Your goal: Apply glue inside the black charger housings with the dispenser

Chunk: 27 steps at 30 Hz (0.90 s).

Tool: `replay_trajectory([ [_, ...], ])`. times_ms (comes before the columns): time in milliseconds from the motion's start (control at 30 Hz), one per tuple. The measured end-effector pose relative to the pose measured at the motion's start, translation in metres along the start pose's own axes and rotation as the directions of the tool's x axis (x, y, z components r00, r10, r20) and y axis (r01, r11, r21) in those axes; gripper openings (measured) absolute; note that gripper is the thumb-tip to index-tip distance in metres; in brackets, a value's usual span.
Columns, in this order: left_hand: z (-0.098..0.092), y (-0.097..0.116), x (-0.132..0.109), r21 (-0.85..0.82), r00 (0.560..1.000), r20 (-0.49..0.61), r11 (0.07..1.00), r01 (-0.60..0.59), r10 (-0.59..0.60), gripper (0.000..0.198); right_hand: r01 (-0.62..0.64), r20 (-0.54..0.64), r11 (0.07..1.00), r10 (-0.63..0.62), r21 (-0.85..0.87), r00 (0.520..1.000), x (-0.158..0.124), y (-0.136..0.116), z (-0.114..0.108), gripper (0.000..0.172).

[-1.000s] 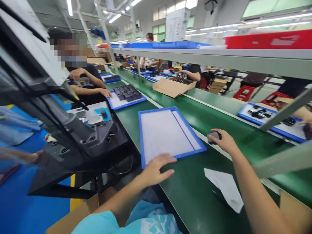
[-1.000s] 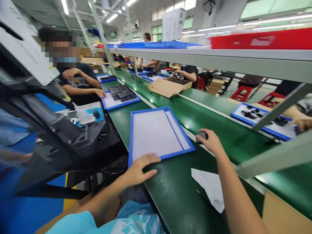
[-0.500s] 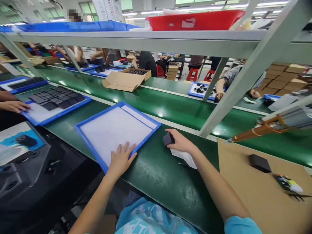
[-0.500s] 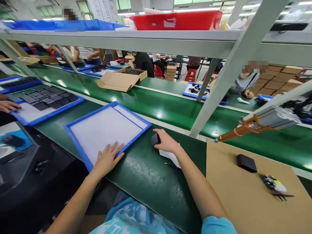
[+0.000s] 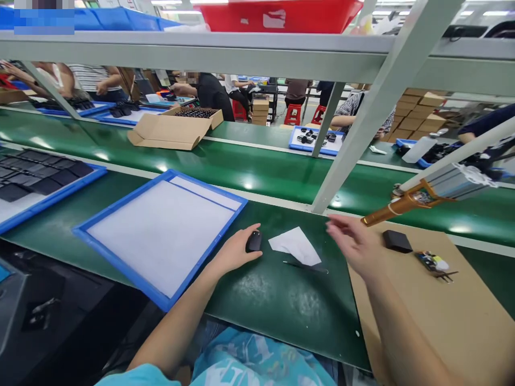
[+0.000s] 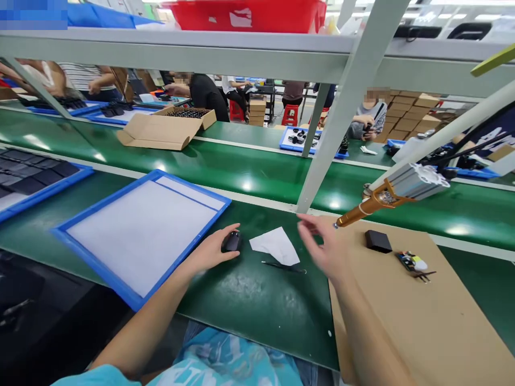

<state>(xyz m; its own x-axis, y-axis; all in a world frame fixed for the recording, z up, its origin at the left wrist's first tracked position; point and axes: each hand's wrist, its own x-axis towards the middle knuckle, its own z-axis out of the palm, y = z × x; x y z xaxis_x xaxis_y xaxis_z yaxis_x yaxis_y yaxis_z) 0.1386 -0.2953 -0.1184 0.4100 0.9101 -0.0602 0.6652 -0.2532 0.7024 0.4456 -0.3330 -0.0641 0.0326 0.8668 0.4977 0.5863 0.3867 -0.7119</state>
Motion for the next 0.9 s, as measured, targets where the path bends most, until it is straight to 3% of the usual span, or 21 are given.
replay_trajectory([
  [33,-0.001,0.0,0.003,-0.005,1.0,0.015,1.0,-0.023,0.023,0.069,0.022,-0.197,1.0,-0.023,-0.009,0.98,-0.004,0.004,-0.016,0.022],
  [67,-0.002,0.0,0.005,-0.007,0.999,0.023,0.999,-0.045,0.045,0.066,0.053,-0.412,0.998,-0.054,-0.014,0.91,-0.008,0.009,-0.031,0.02],
  [100,-0.002,0.0,0.008,-0.006,0.998,0.025,0.998,-0.065,0.065,0.064,0.084,-0.586,0.996,-0.08,-0.021,0.806,-0.01,0.014,-0.042,0.022],
  [167,0.0,0.001,0.013,-0.002,0.995,0.011,0.995,-0.098,0.098,0.057,0.111,-0.777,0.994,-0.058,0.015,0.627,-0.008,0.028,-0.06,0.035],
  [200,0.002,0.002,0.016,-0.004,0.994,-0.003,0.994,-0.108,0.108,0.051,0.089,-0.801,0.993,0.012,0.082,0.598,-0.004,0.037,-0.067,0.045],
  [300,0.007,0.0,0.021,-0.04,0.994,-0.056,0.995,-0.096,0.094,0.04,-0.112,-0.664,0.912,0.368,0.396,0.651,0.014,0.067,-0.079,0.068],
  [367,0.009,-0.003,0.022,-0.089,0.995,-0.082,0.994,-0.068,0.061,0.042,-0.206,-0.552,0.843,0.491,0.497,0.674,0.026,0.086,-0.081,0.074],
  [467,0.009,-0.009,0.02,-0.157,0.995,-0.077,0.985,-0.068,0.056,0.046,-0.237,-0.47,0.804,0.527,0.546,0.708,0.042,0.107,-0.079,0.074],
  [633,0.003,-0.01,0.014,-0.11,0.988,-0.047,0.983,-0.15,0.146,0.038,-0.23,-0.397,0.76,0.542,0.608,0.741,0.068,0.123,-0.073,0.067],
  [900,-0.003,-0.019,0.015,-0.163,0.982,-0.121,0.973,-0.162,0.143,0.025,-0.145,-0.519,0.784,0.524,0.603,0.675,0.097,0.138,-0.076,0.049],
])
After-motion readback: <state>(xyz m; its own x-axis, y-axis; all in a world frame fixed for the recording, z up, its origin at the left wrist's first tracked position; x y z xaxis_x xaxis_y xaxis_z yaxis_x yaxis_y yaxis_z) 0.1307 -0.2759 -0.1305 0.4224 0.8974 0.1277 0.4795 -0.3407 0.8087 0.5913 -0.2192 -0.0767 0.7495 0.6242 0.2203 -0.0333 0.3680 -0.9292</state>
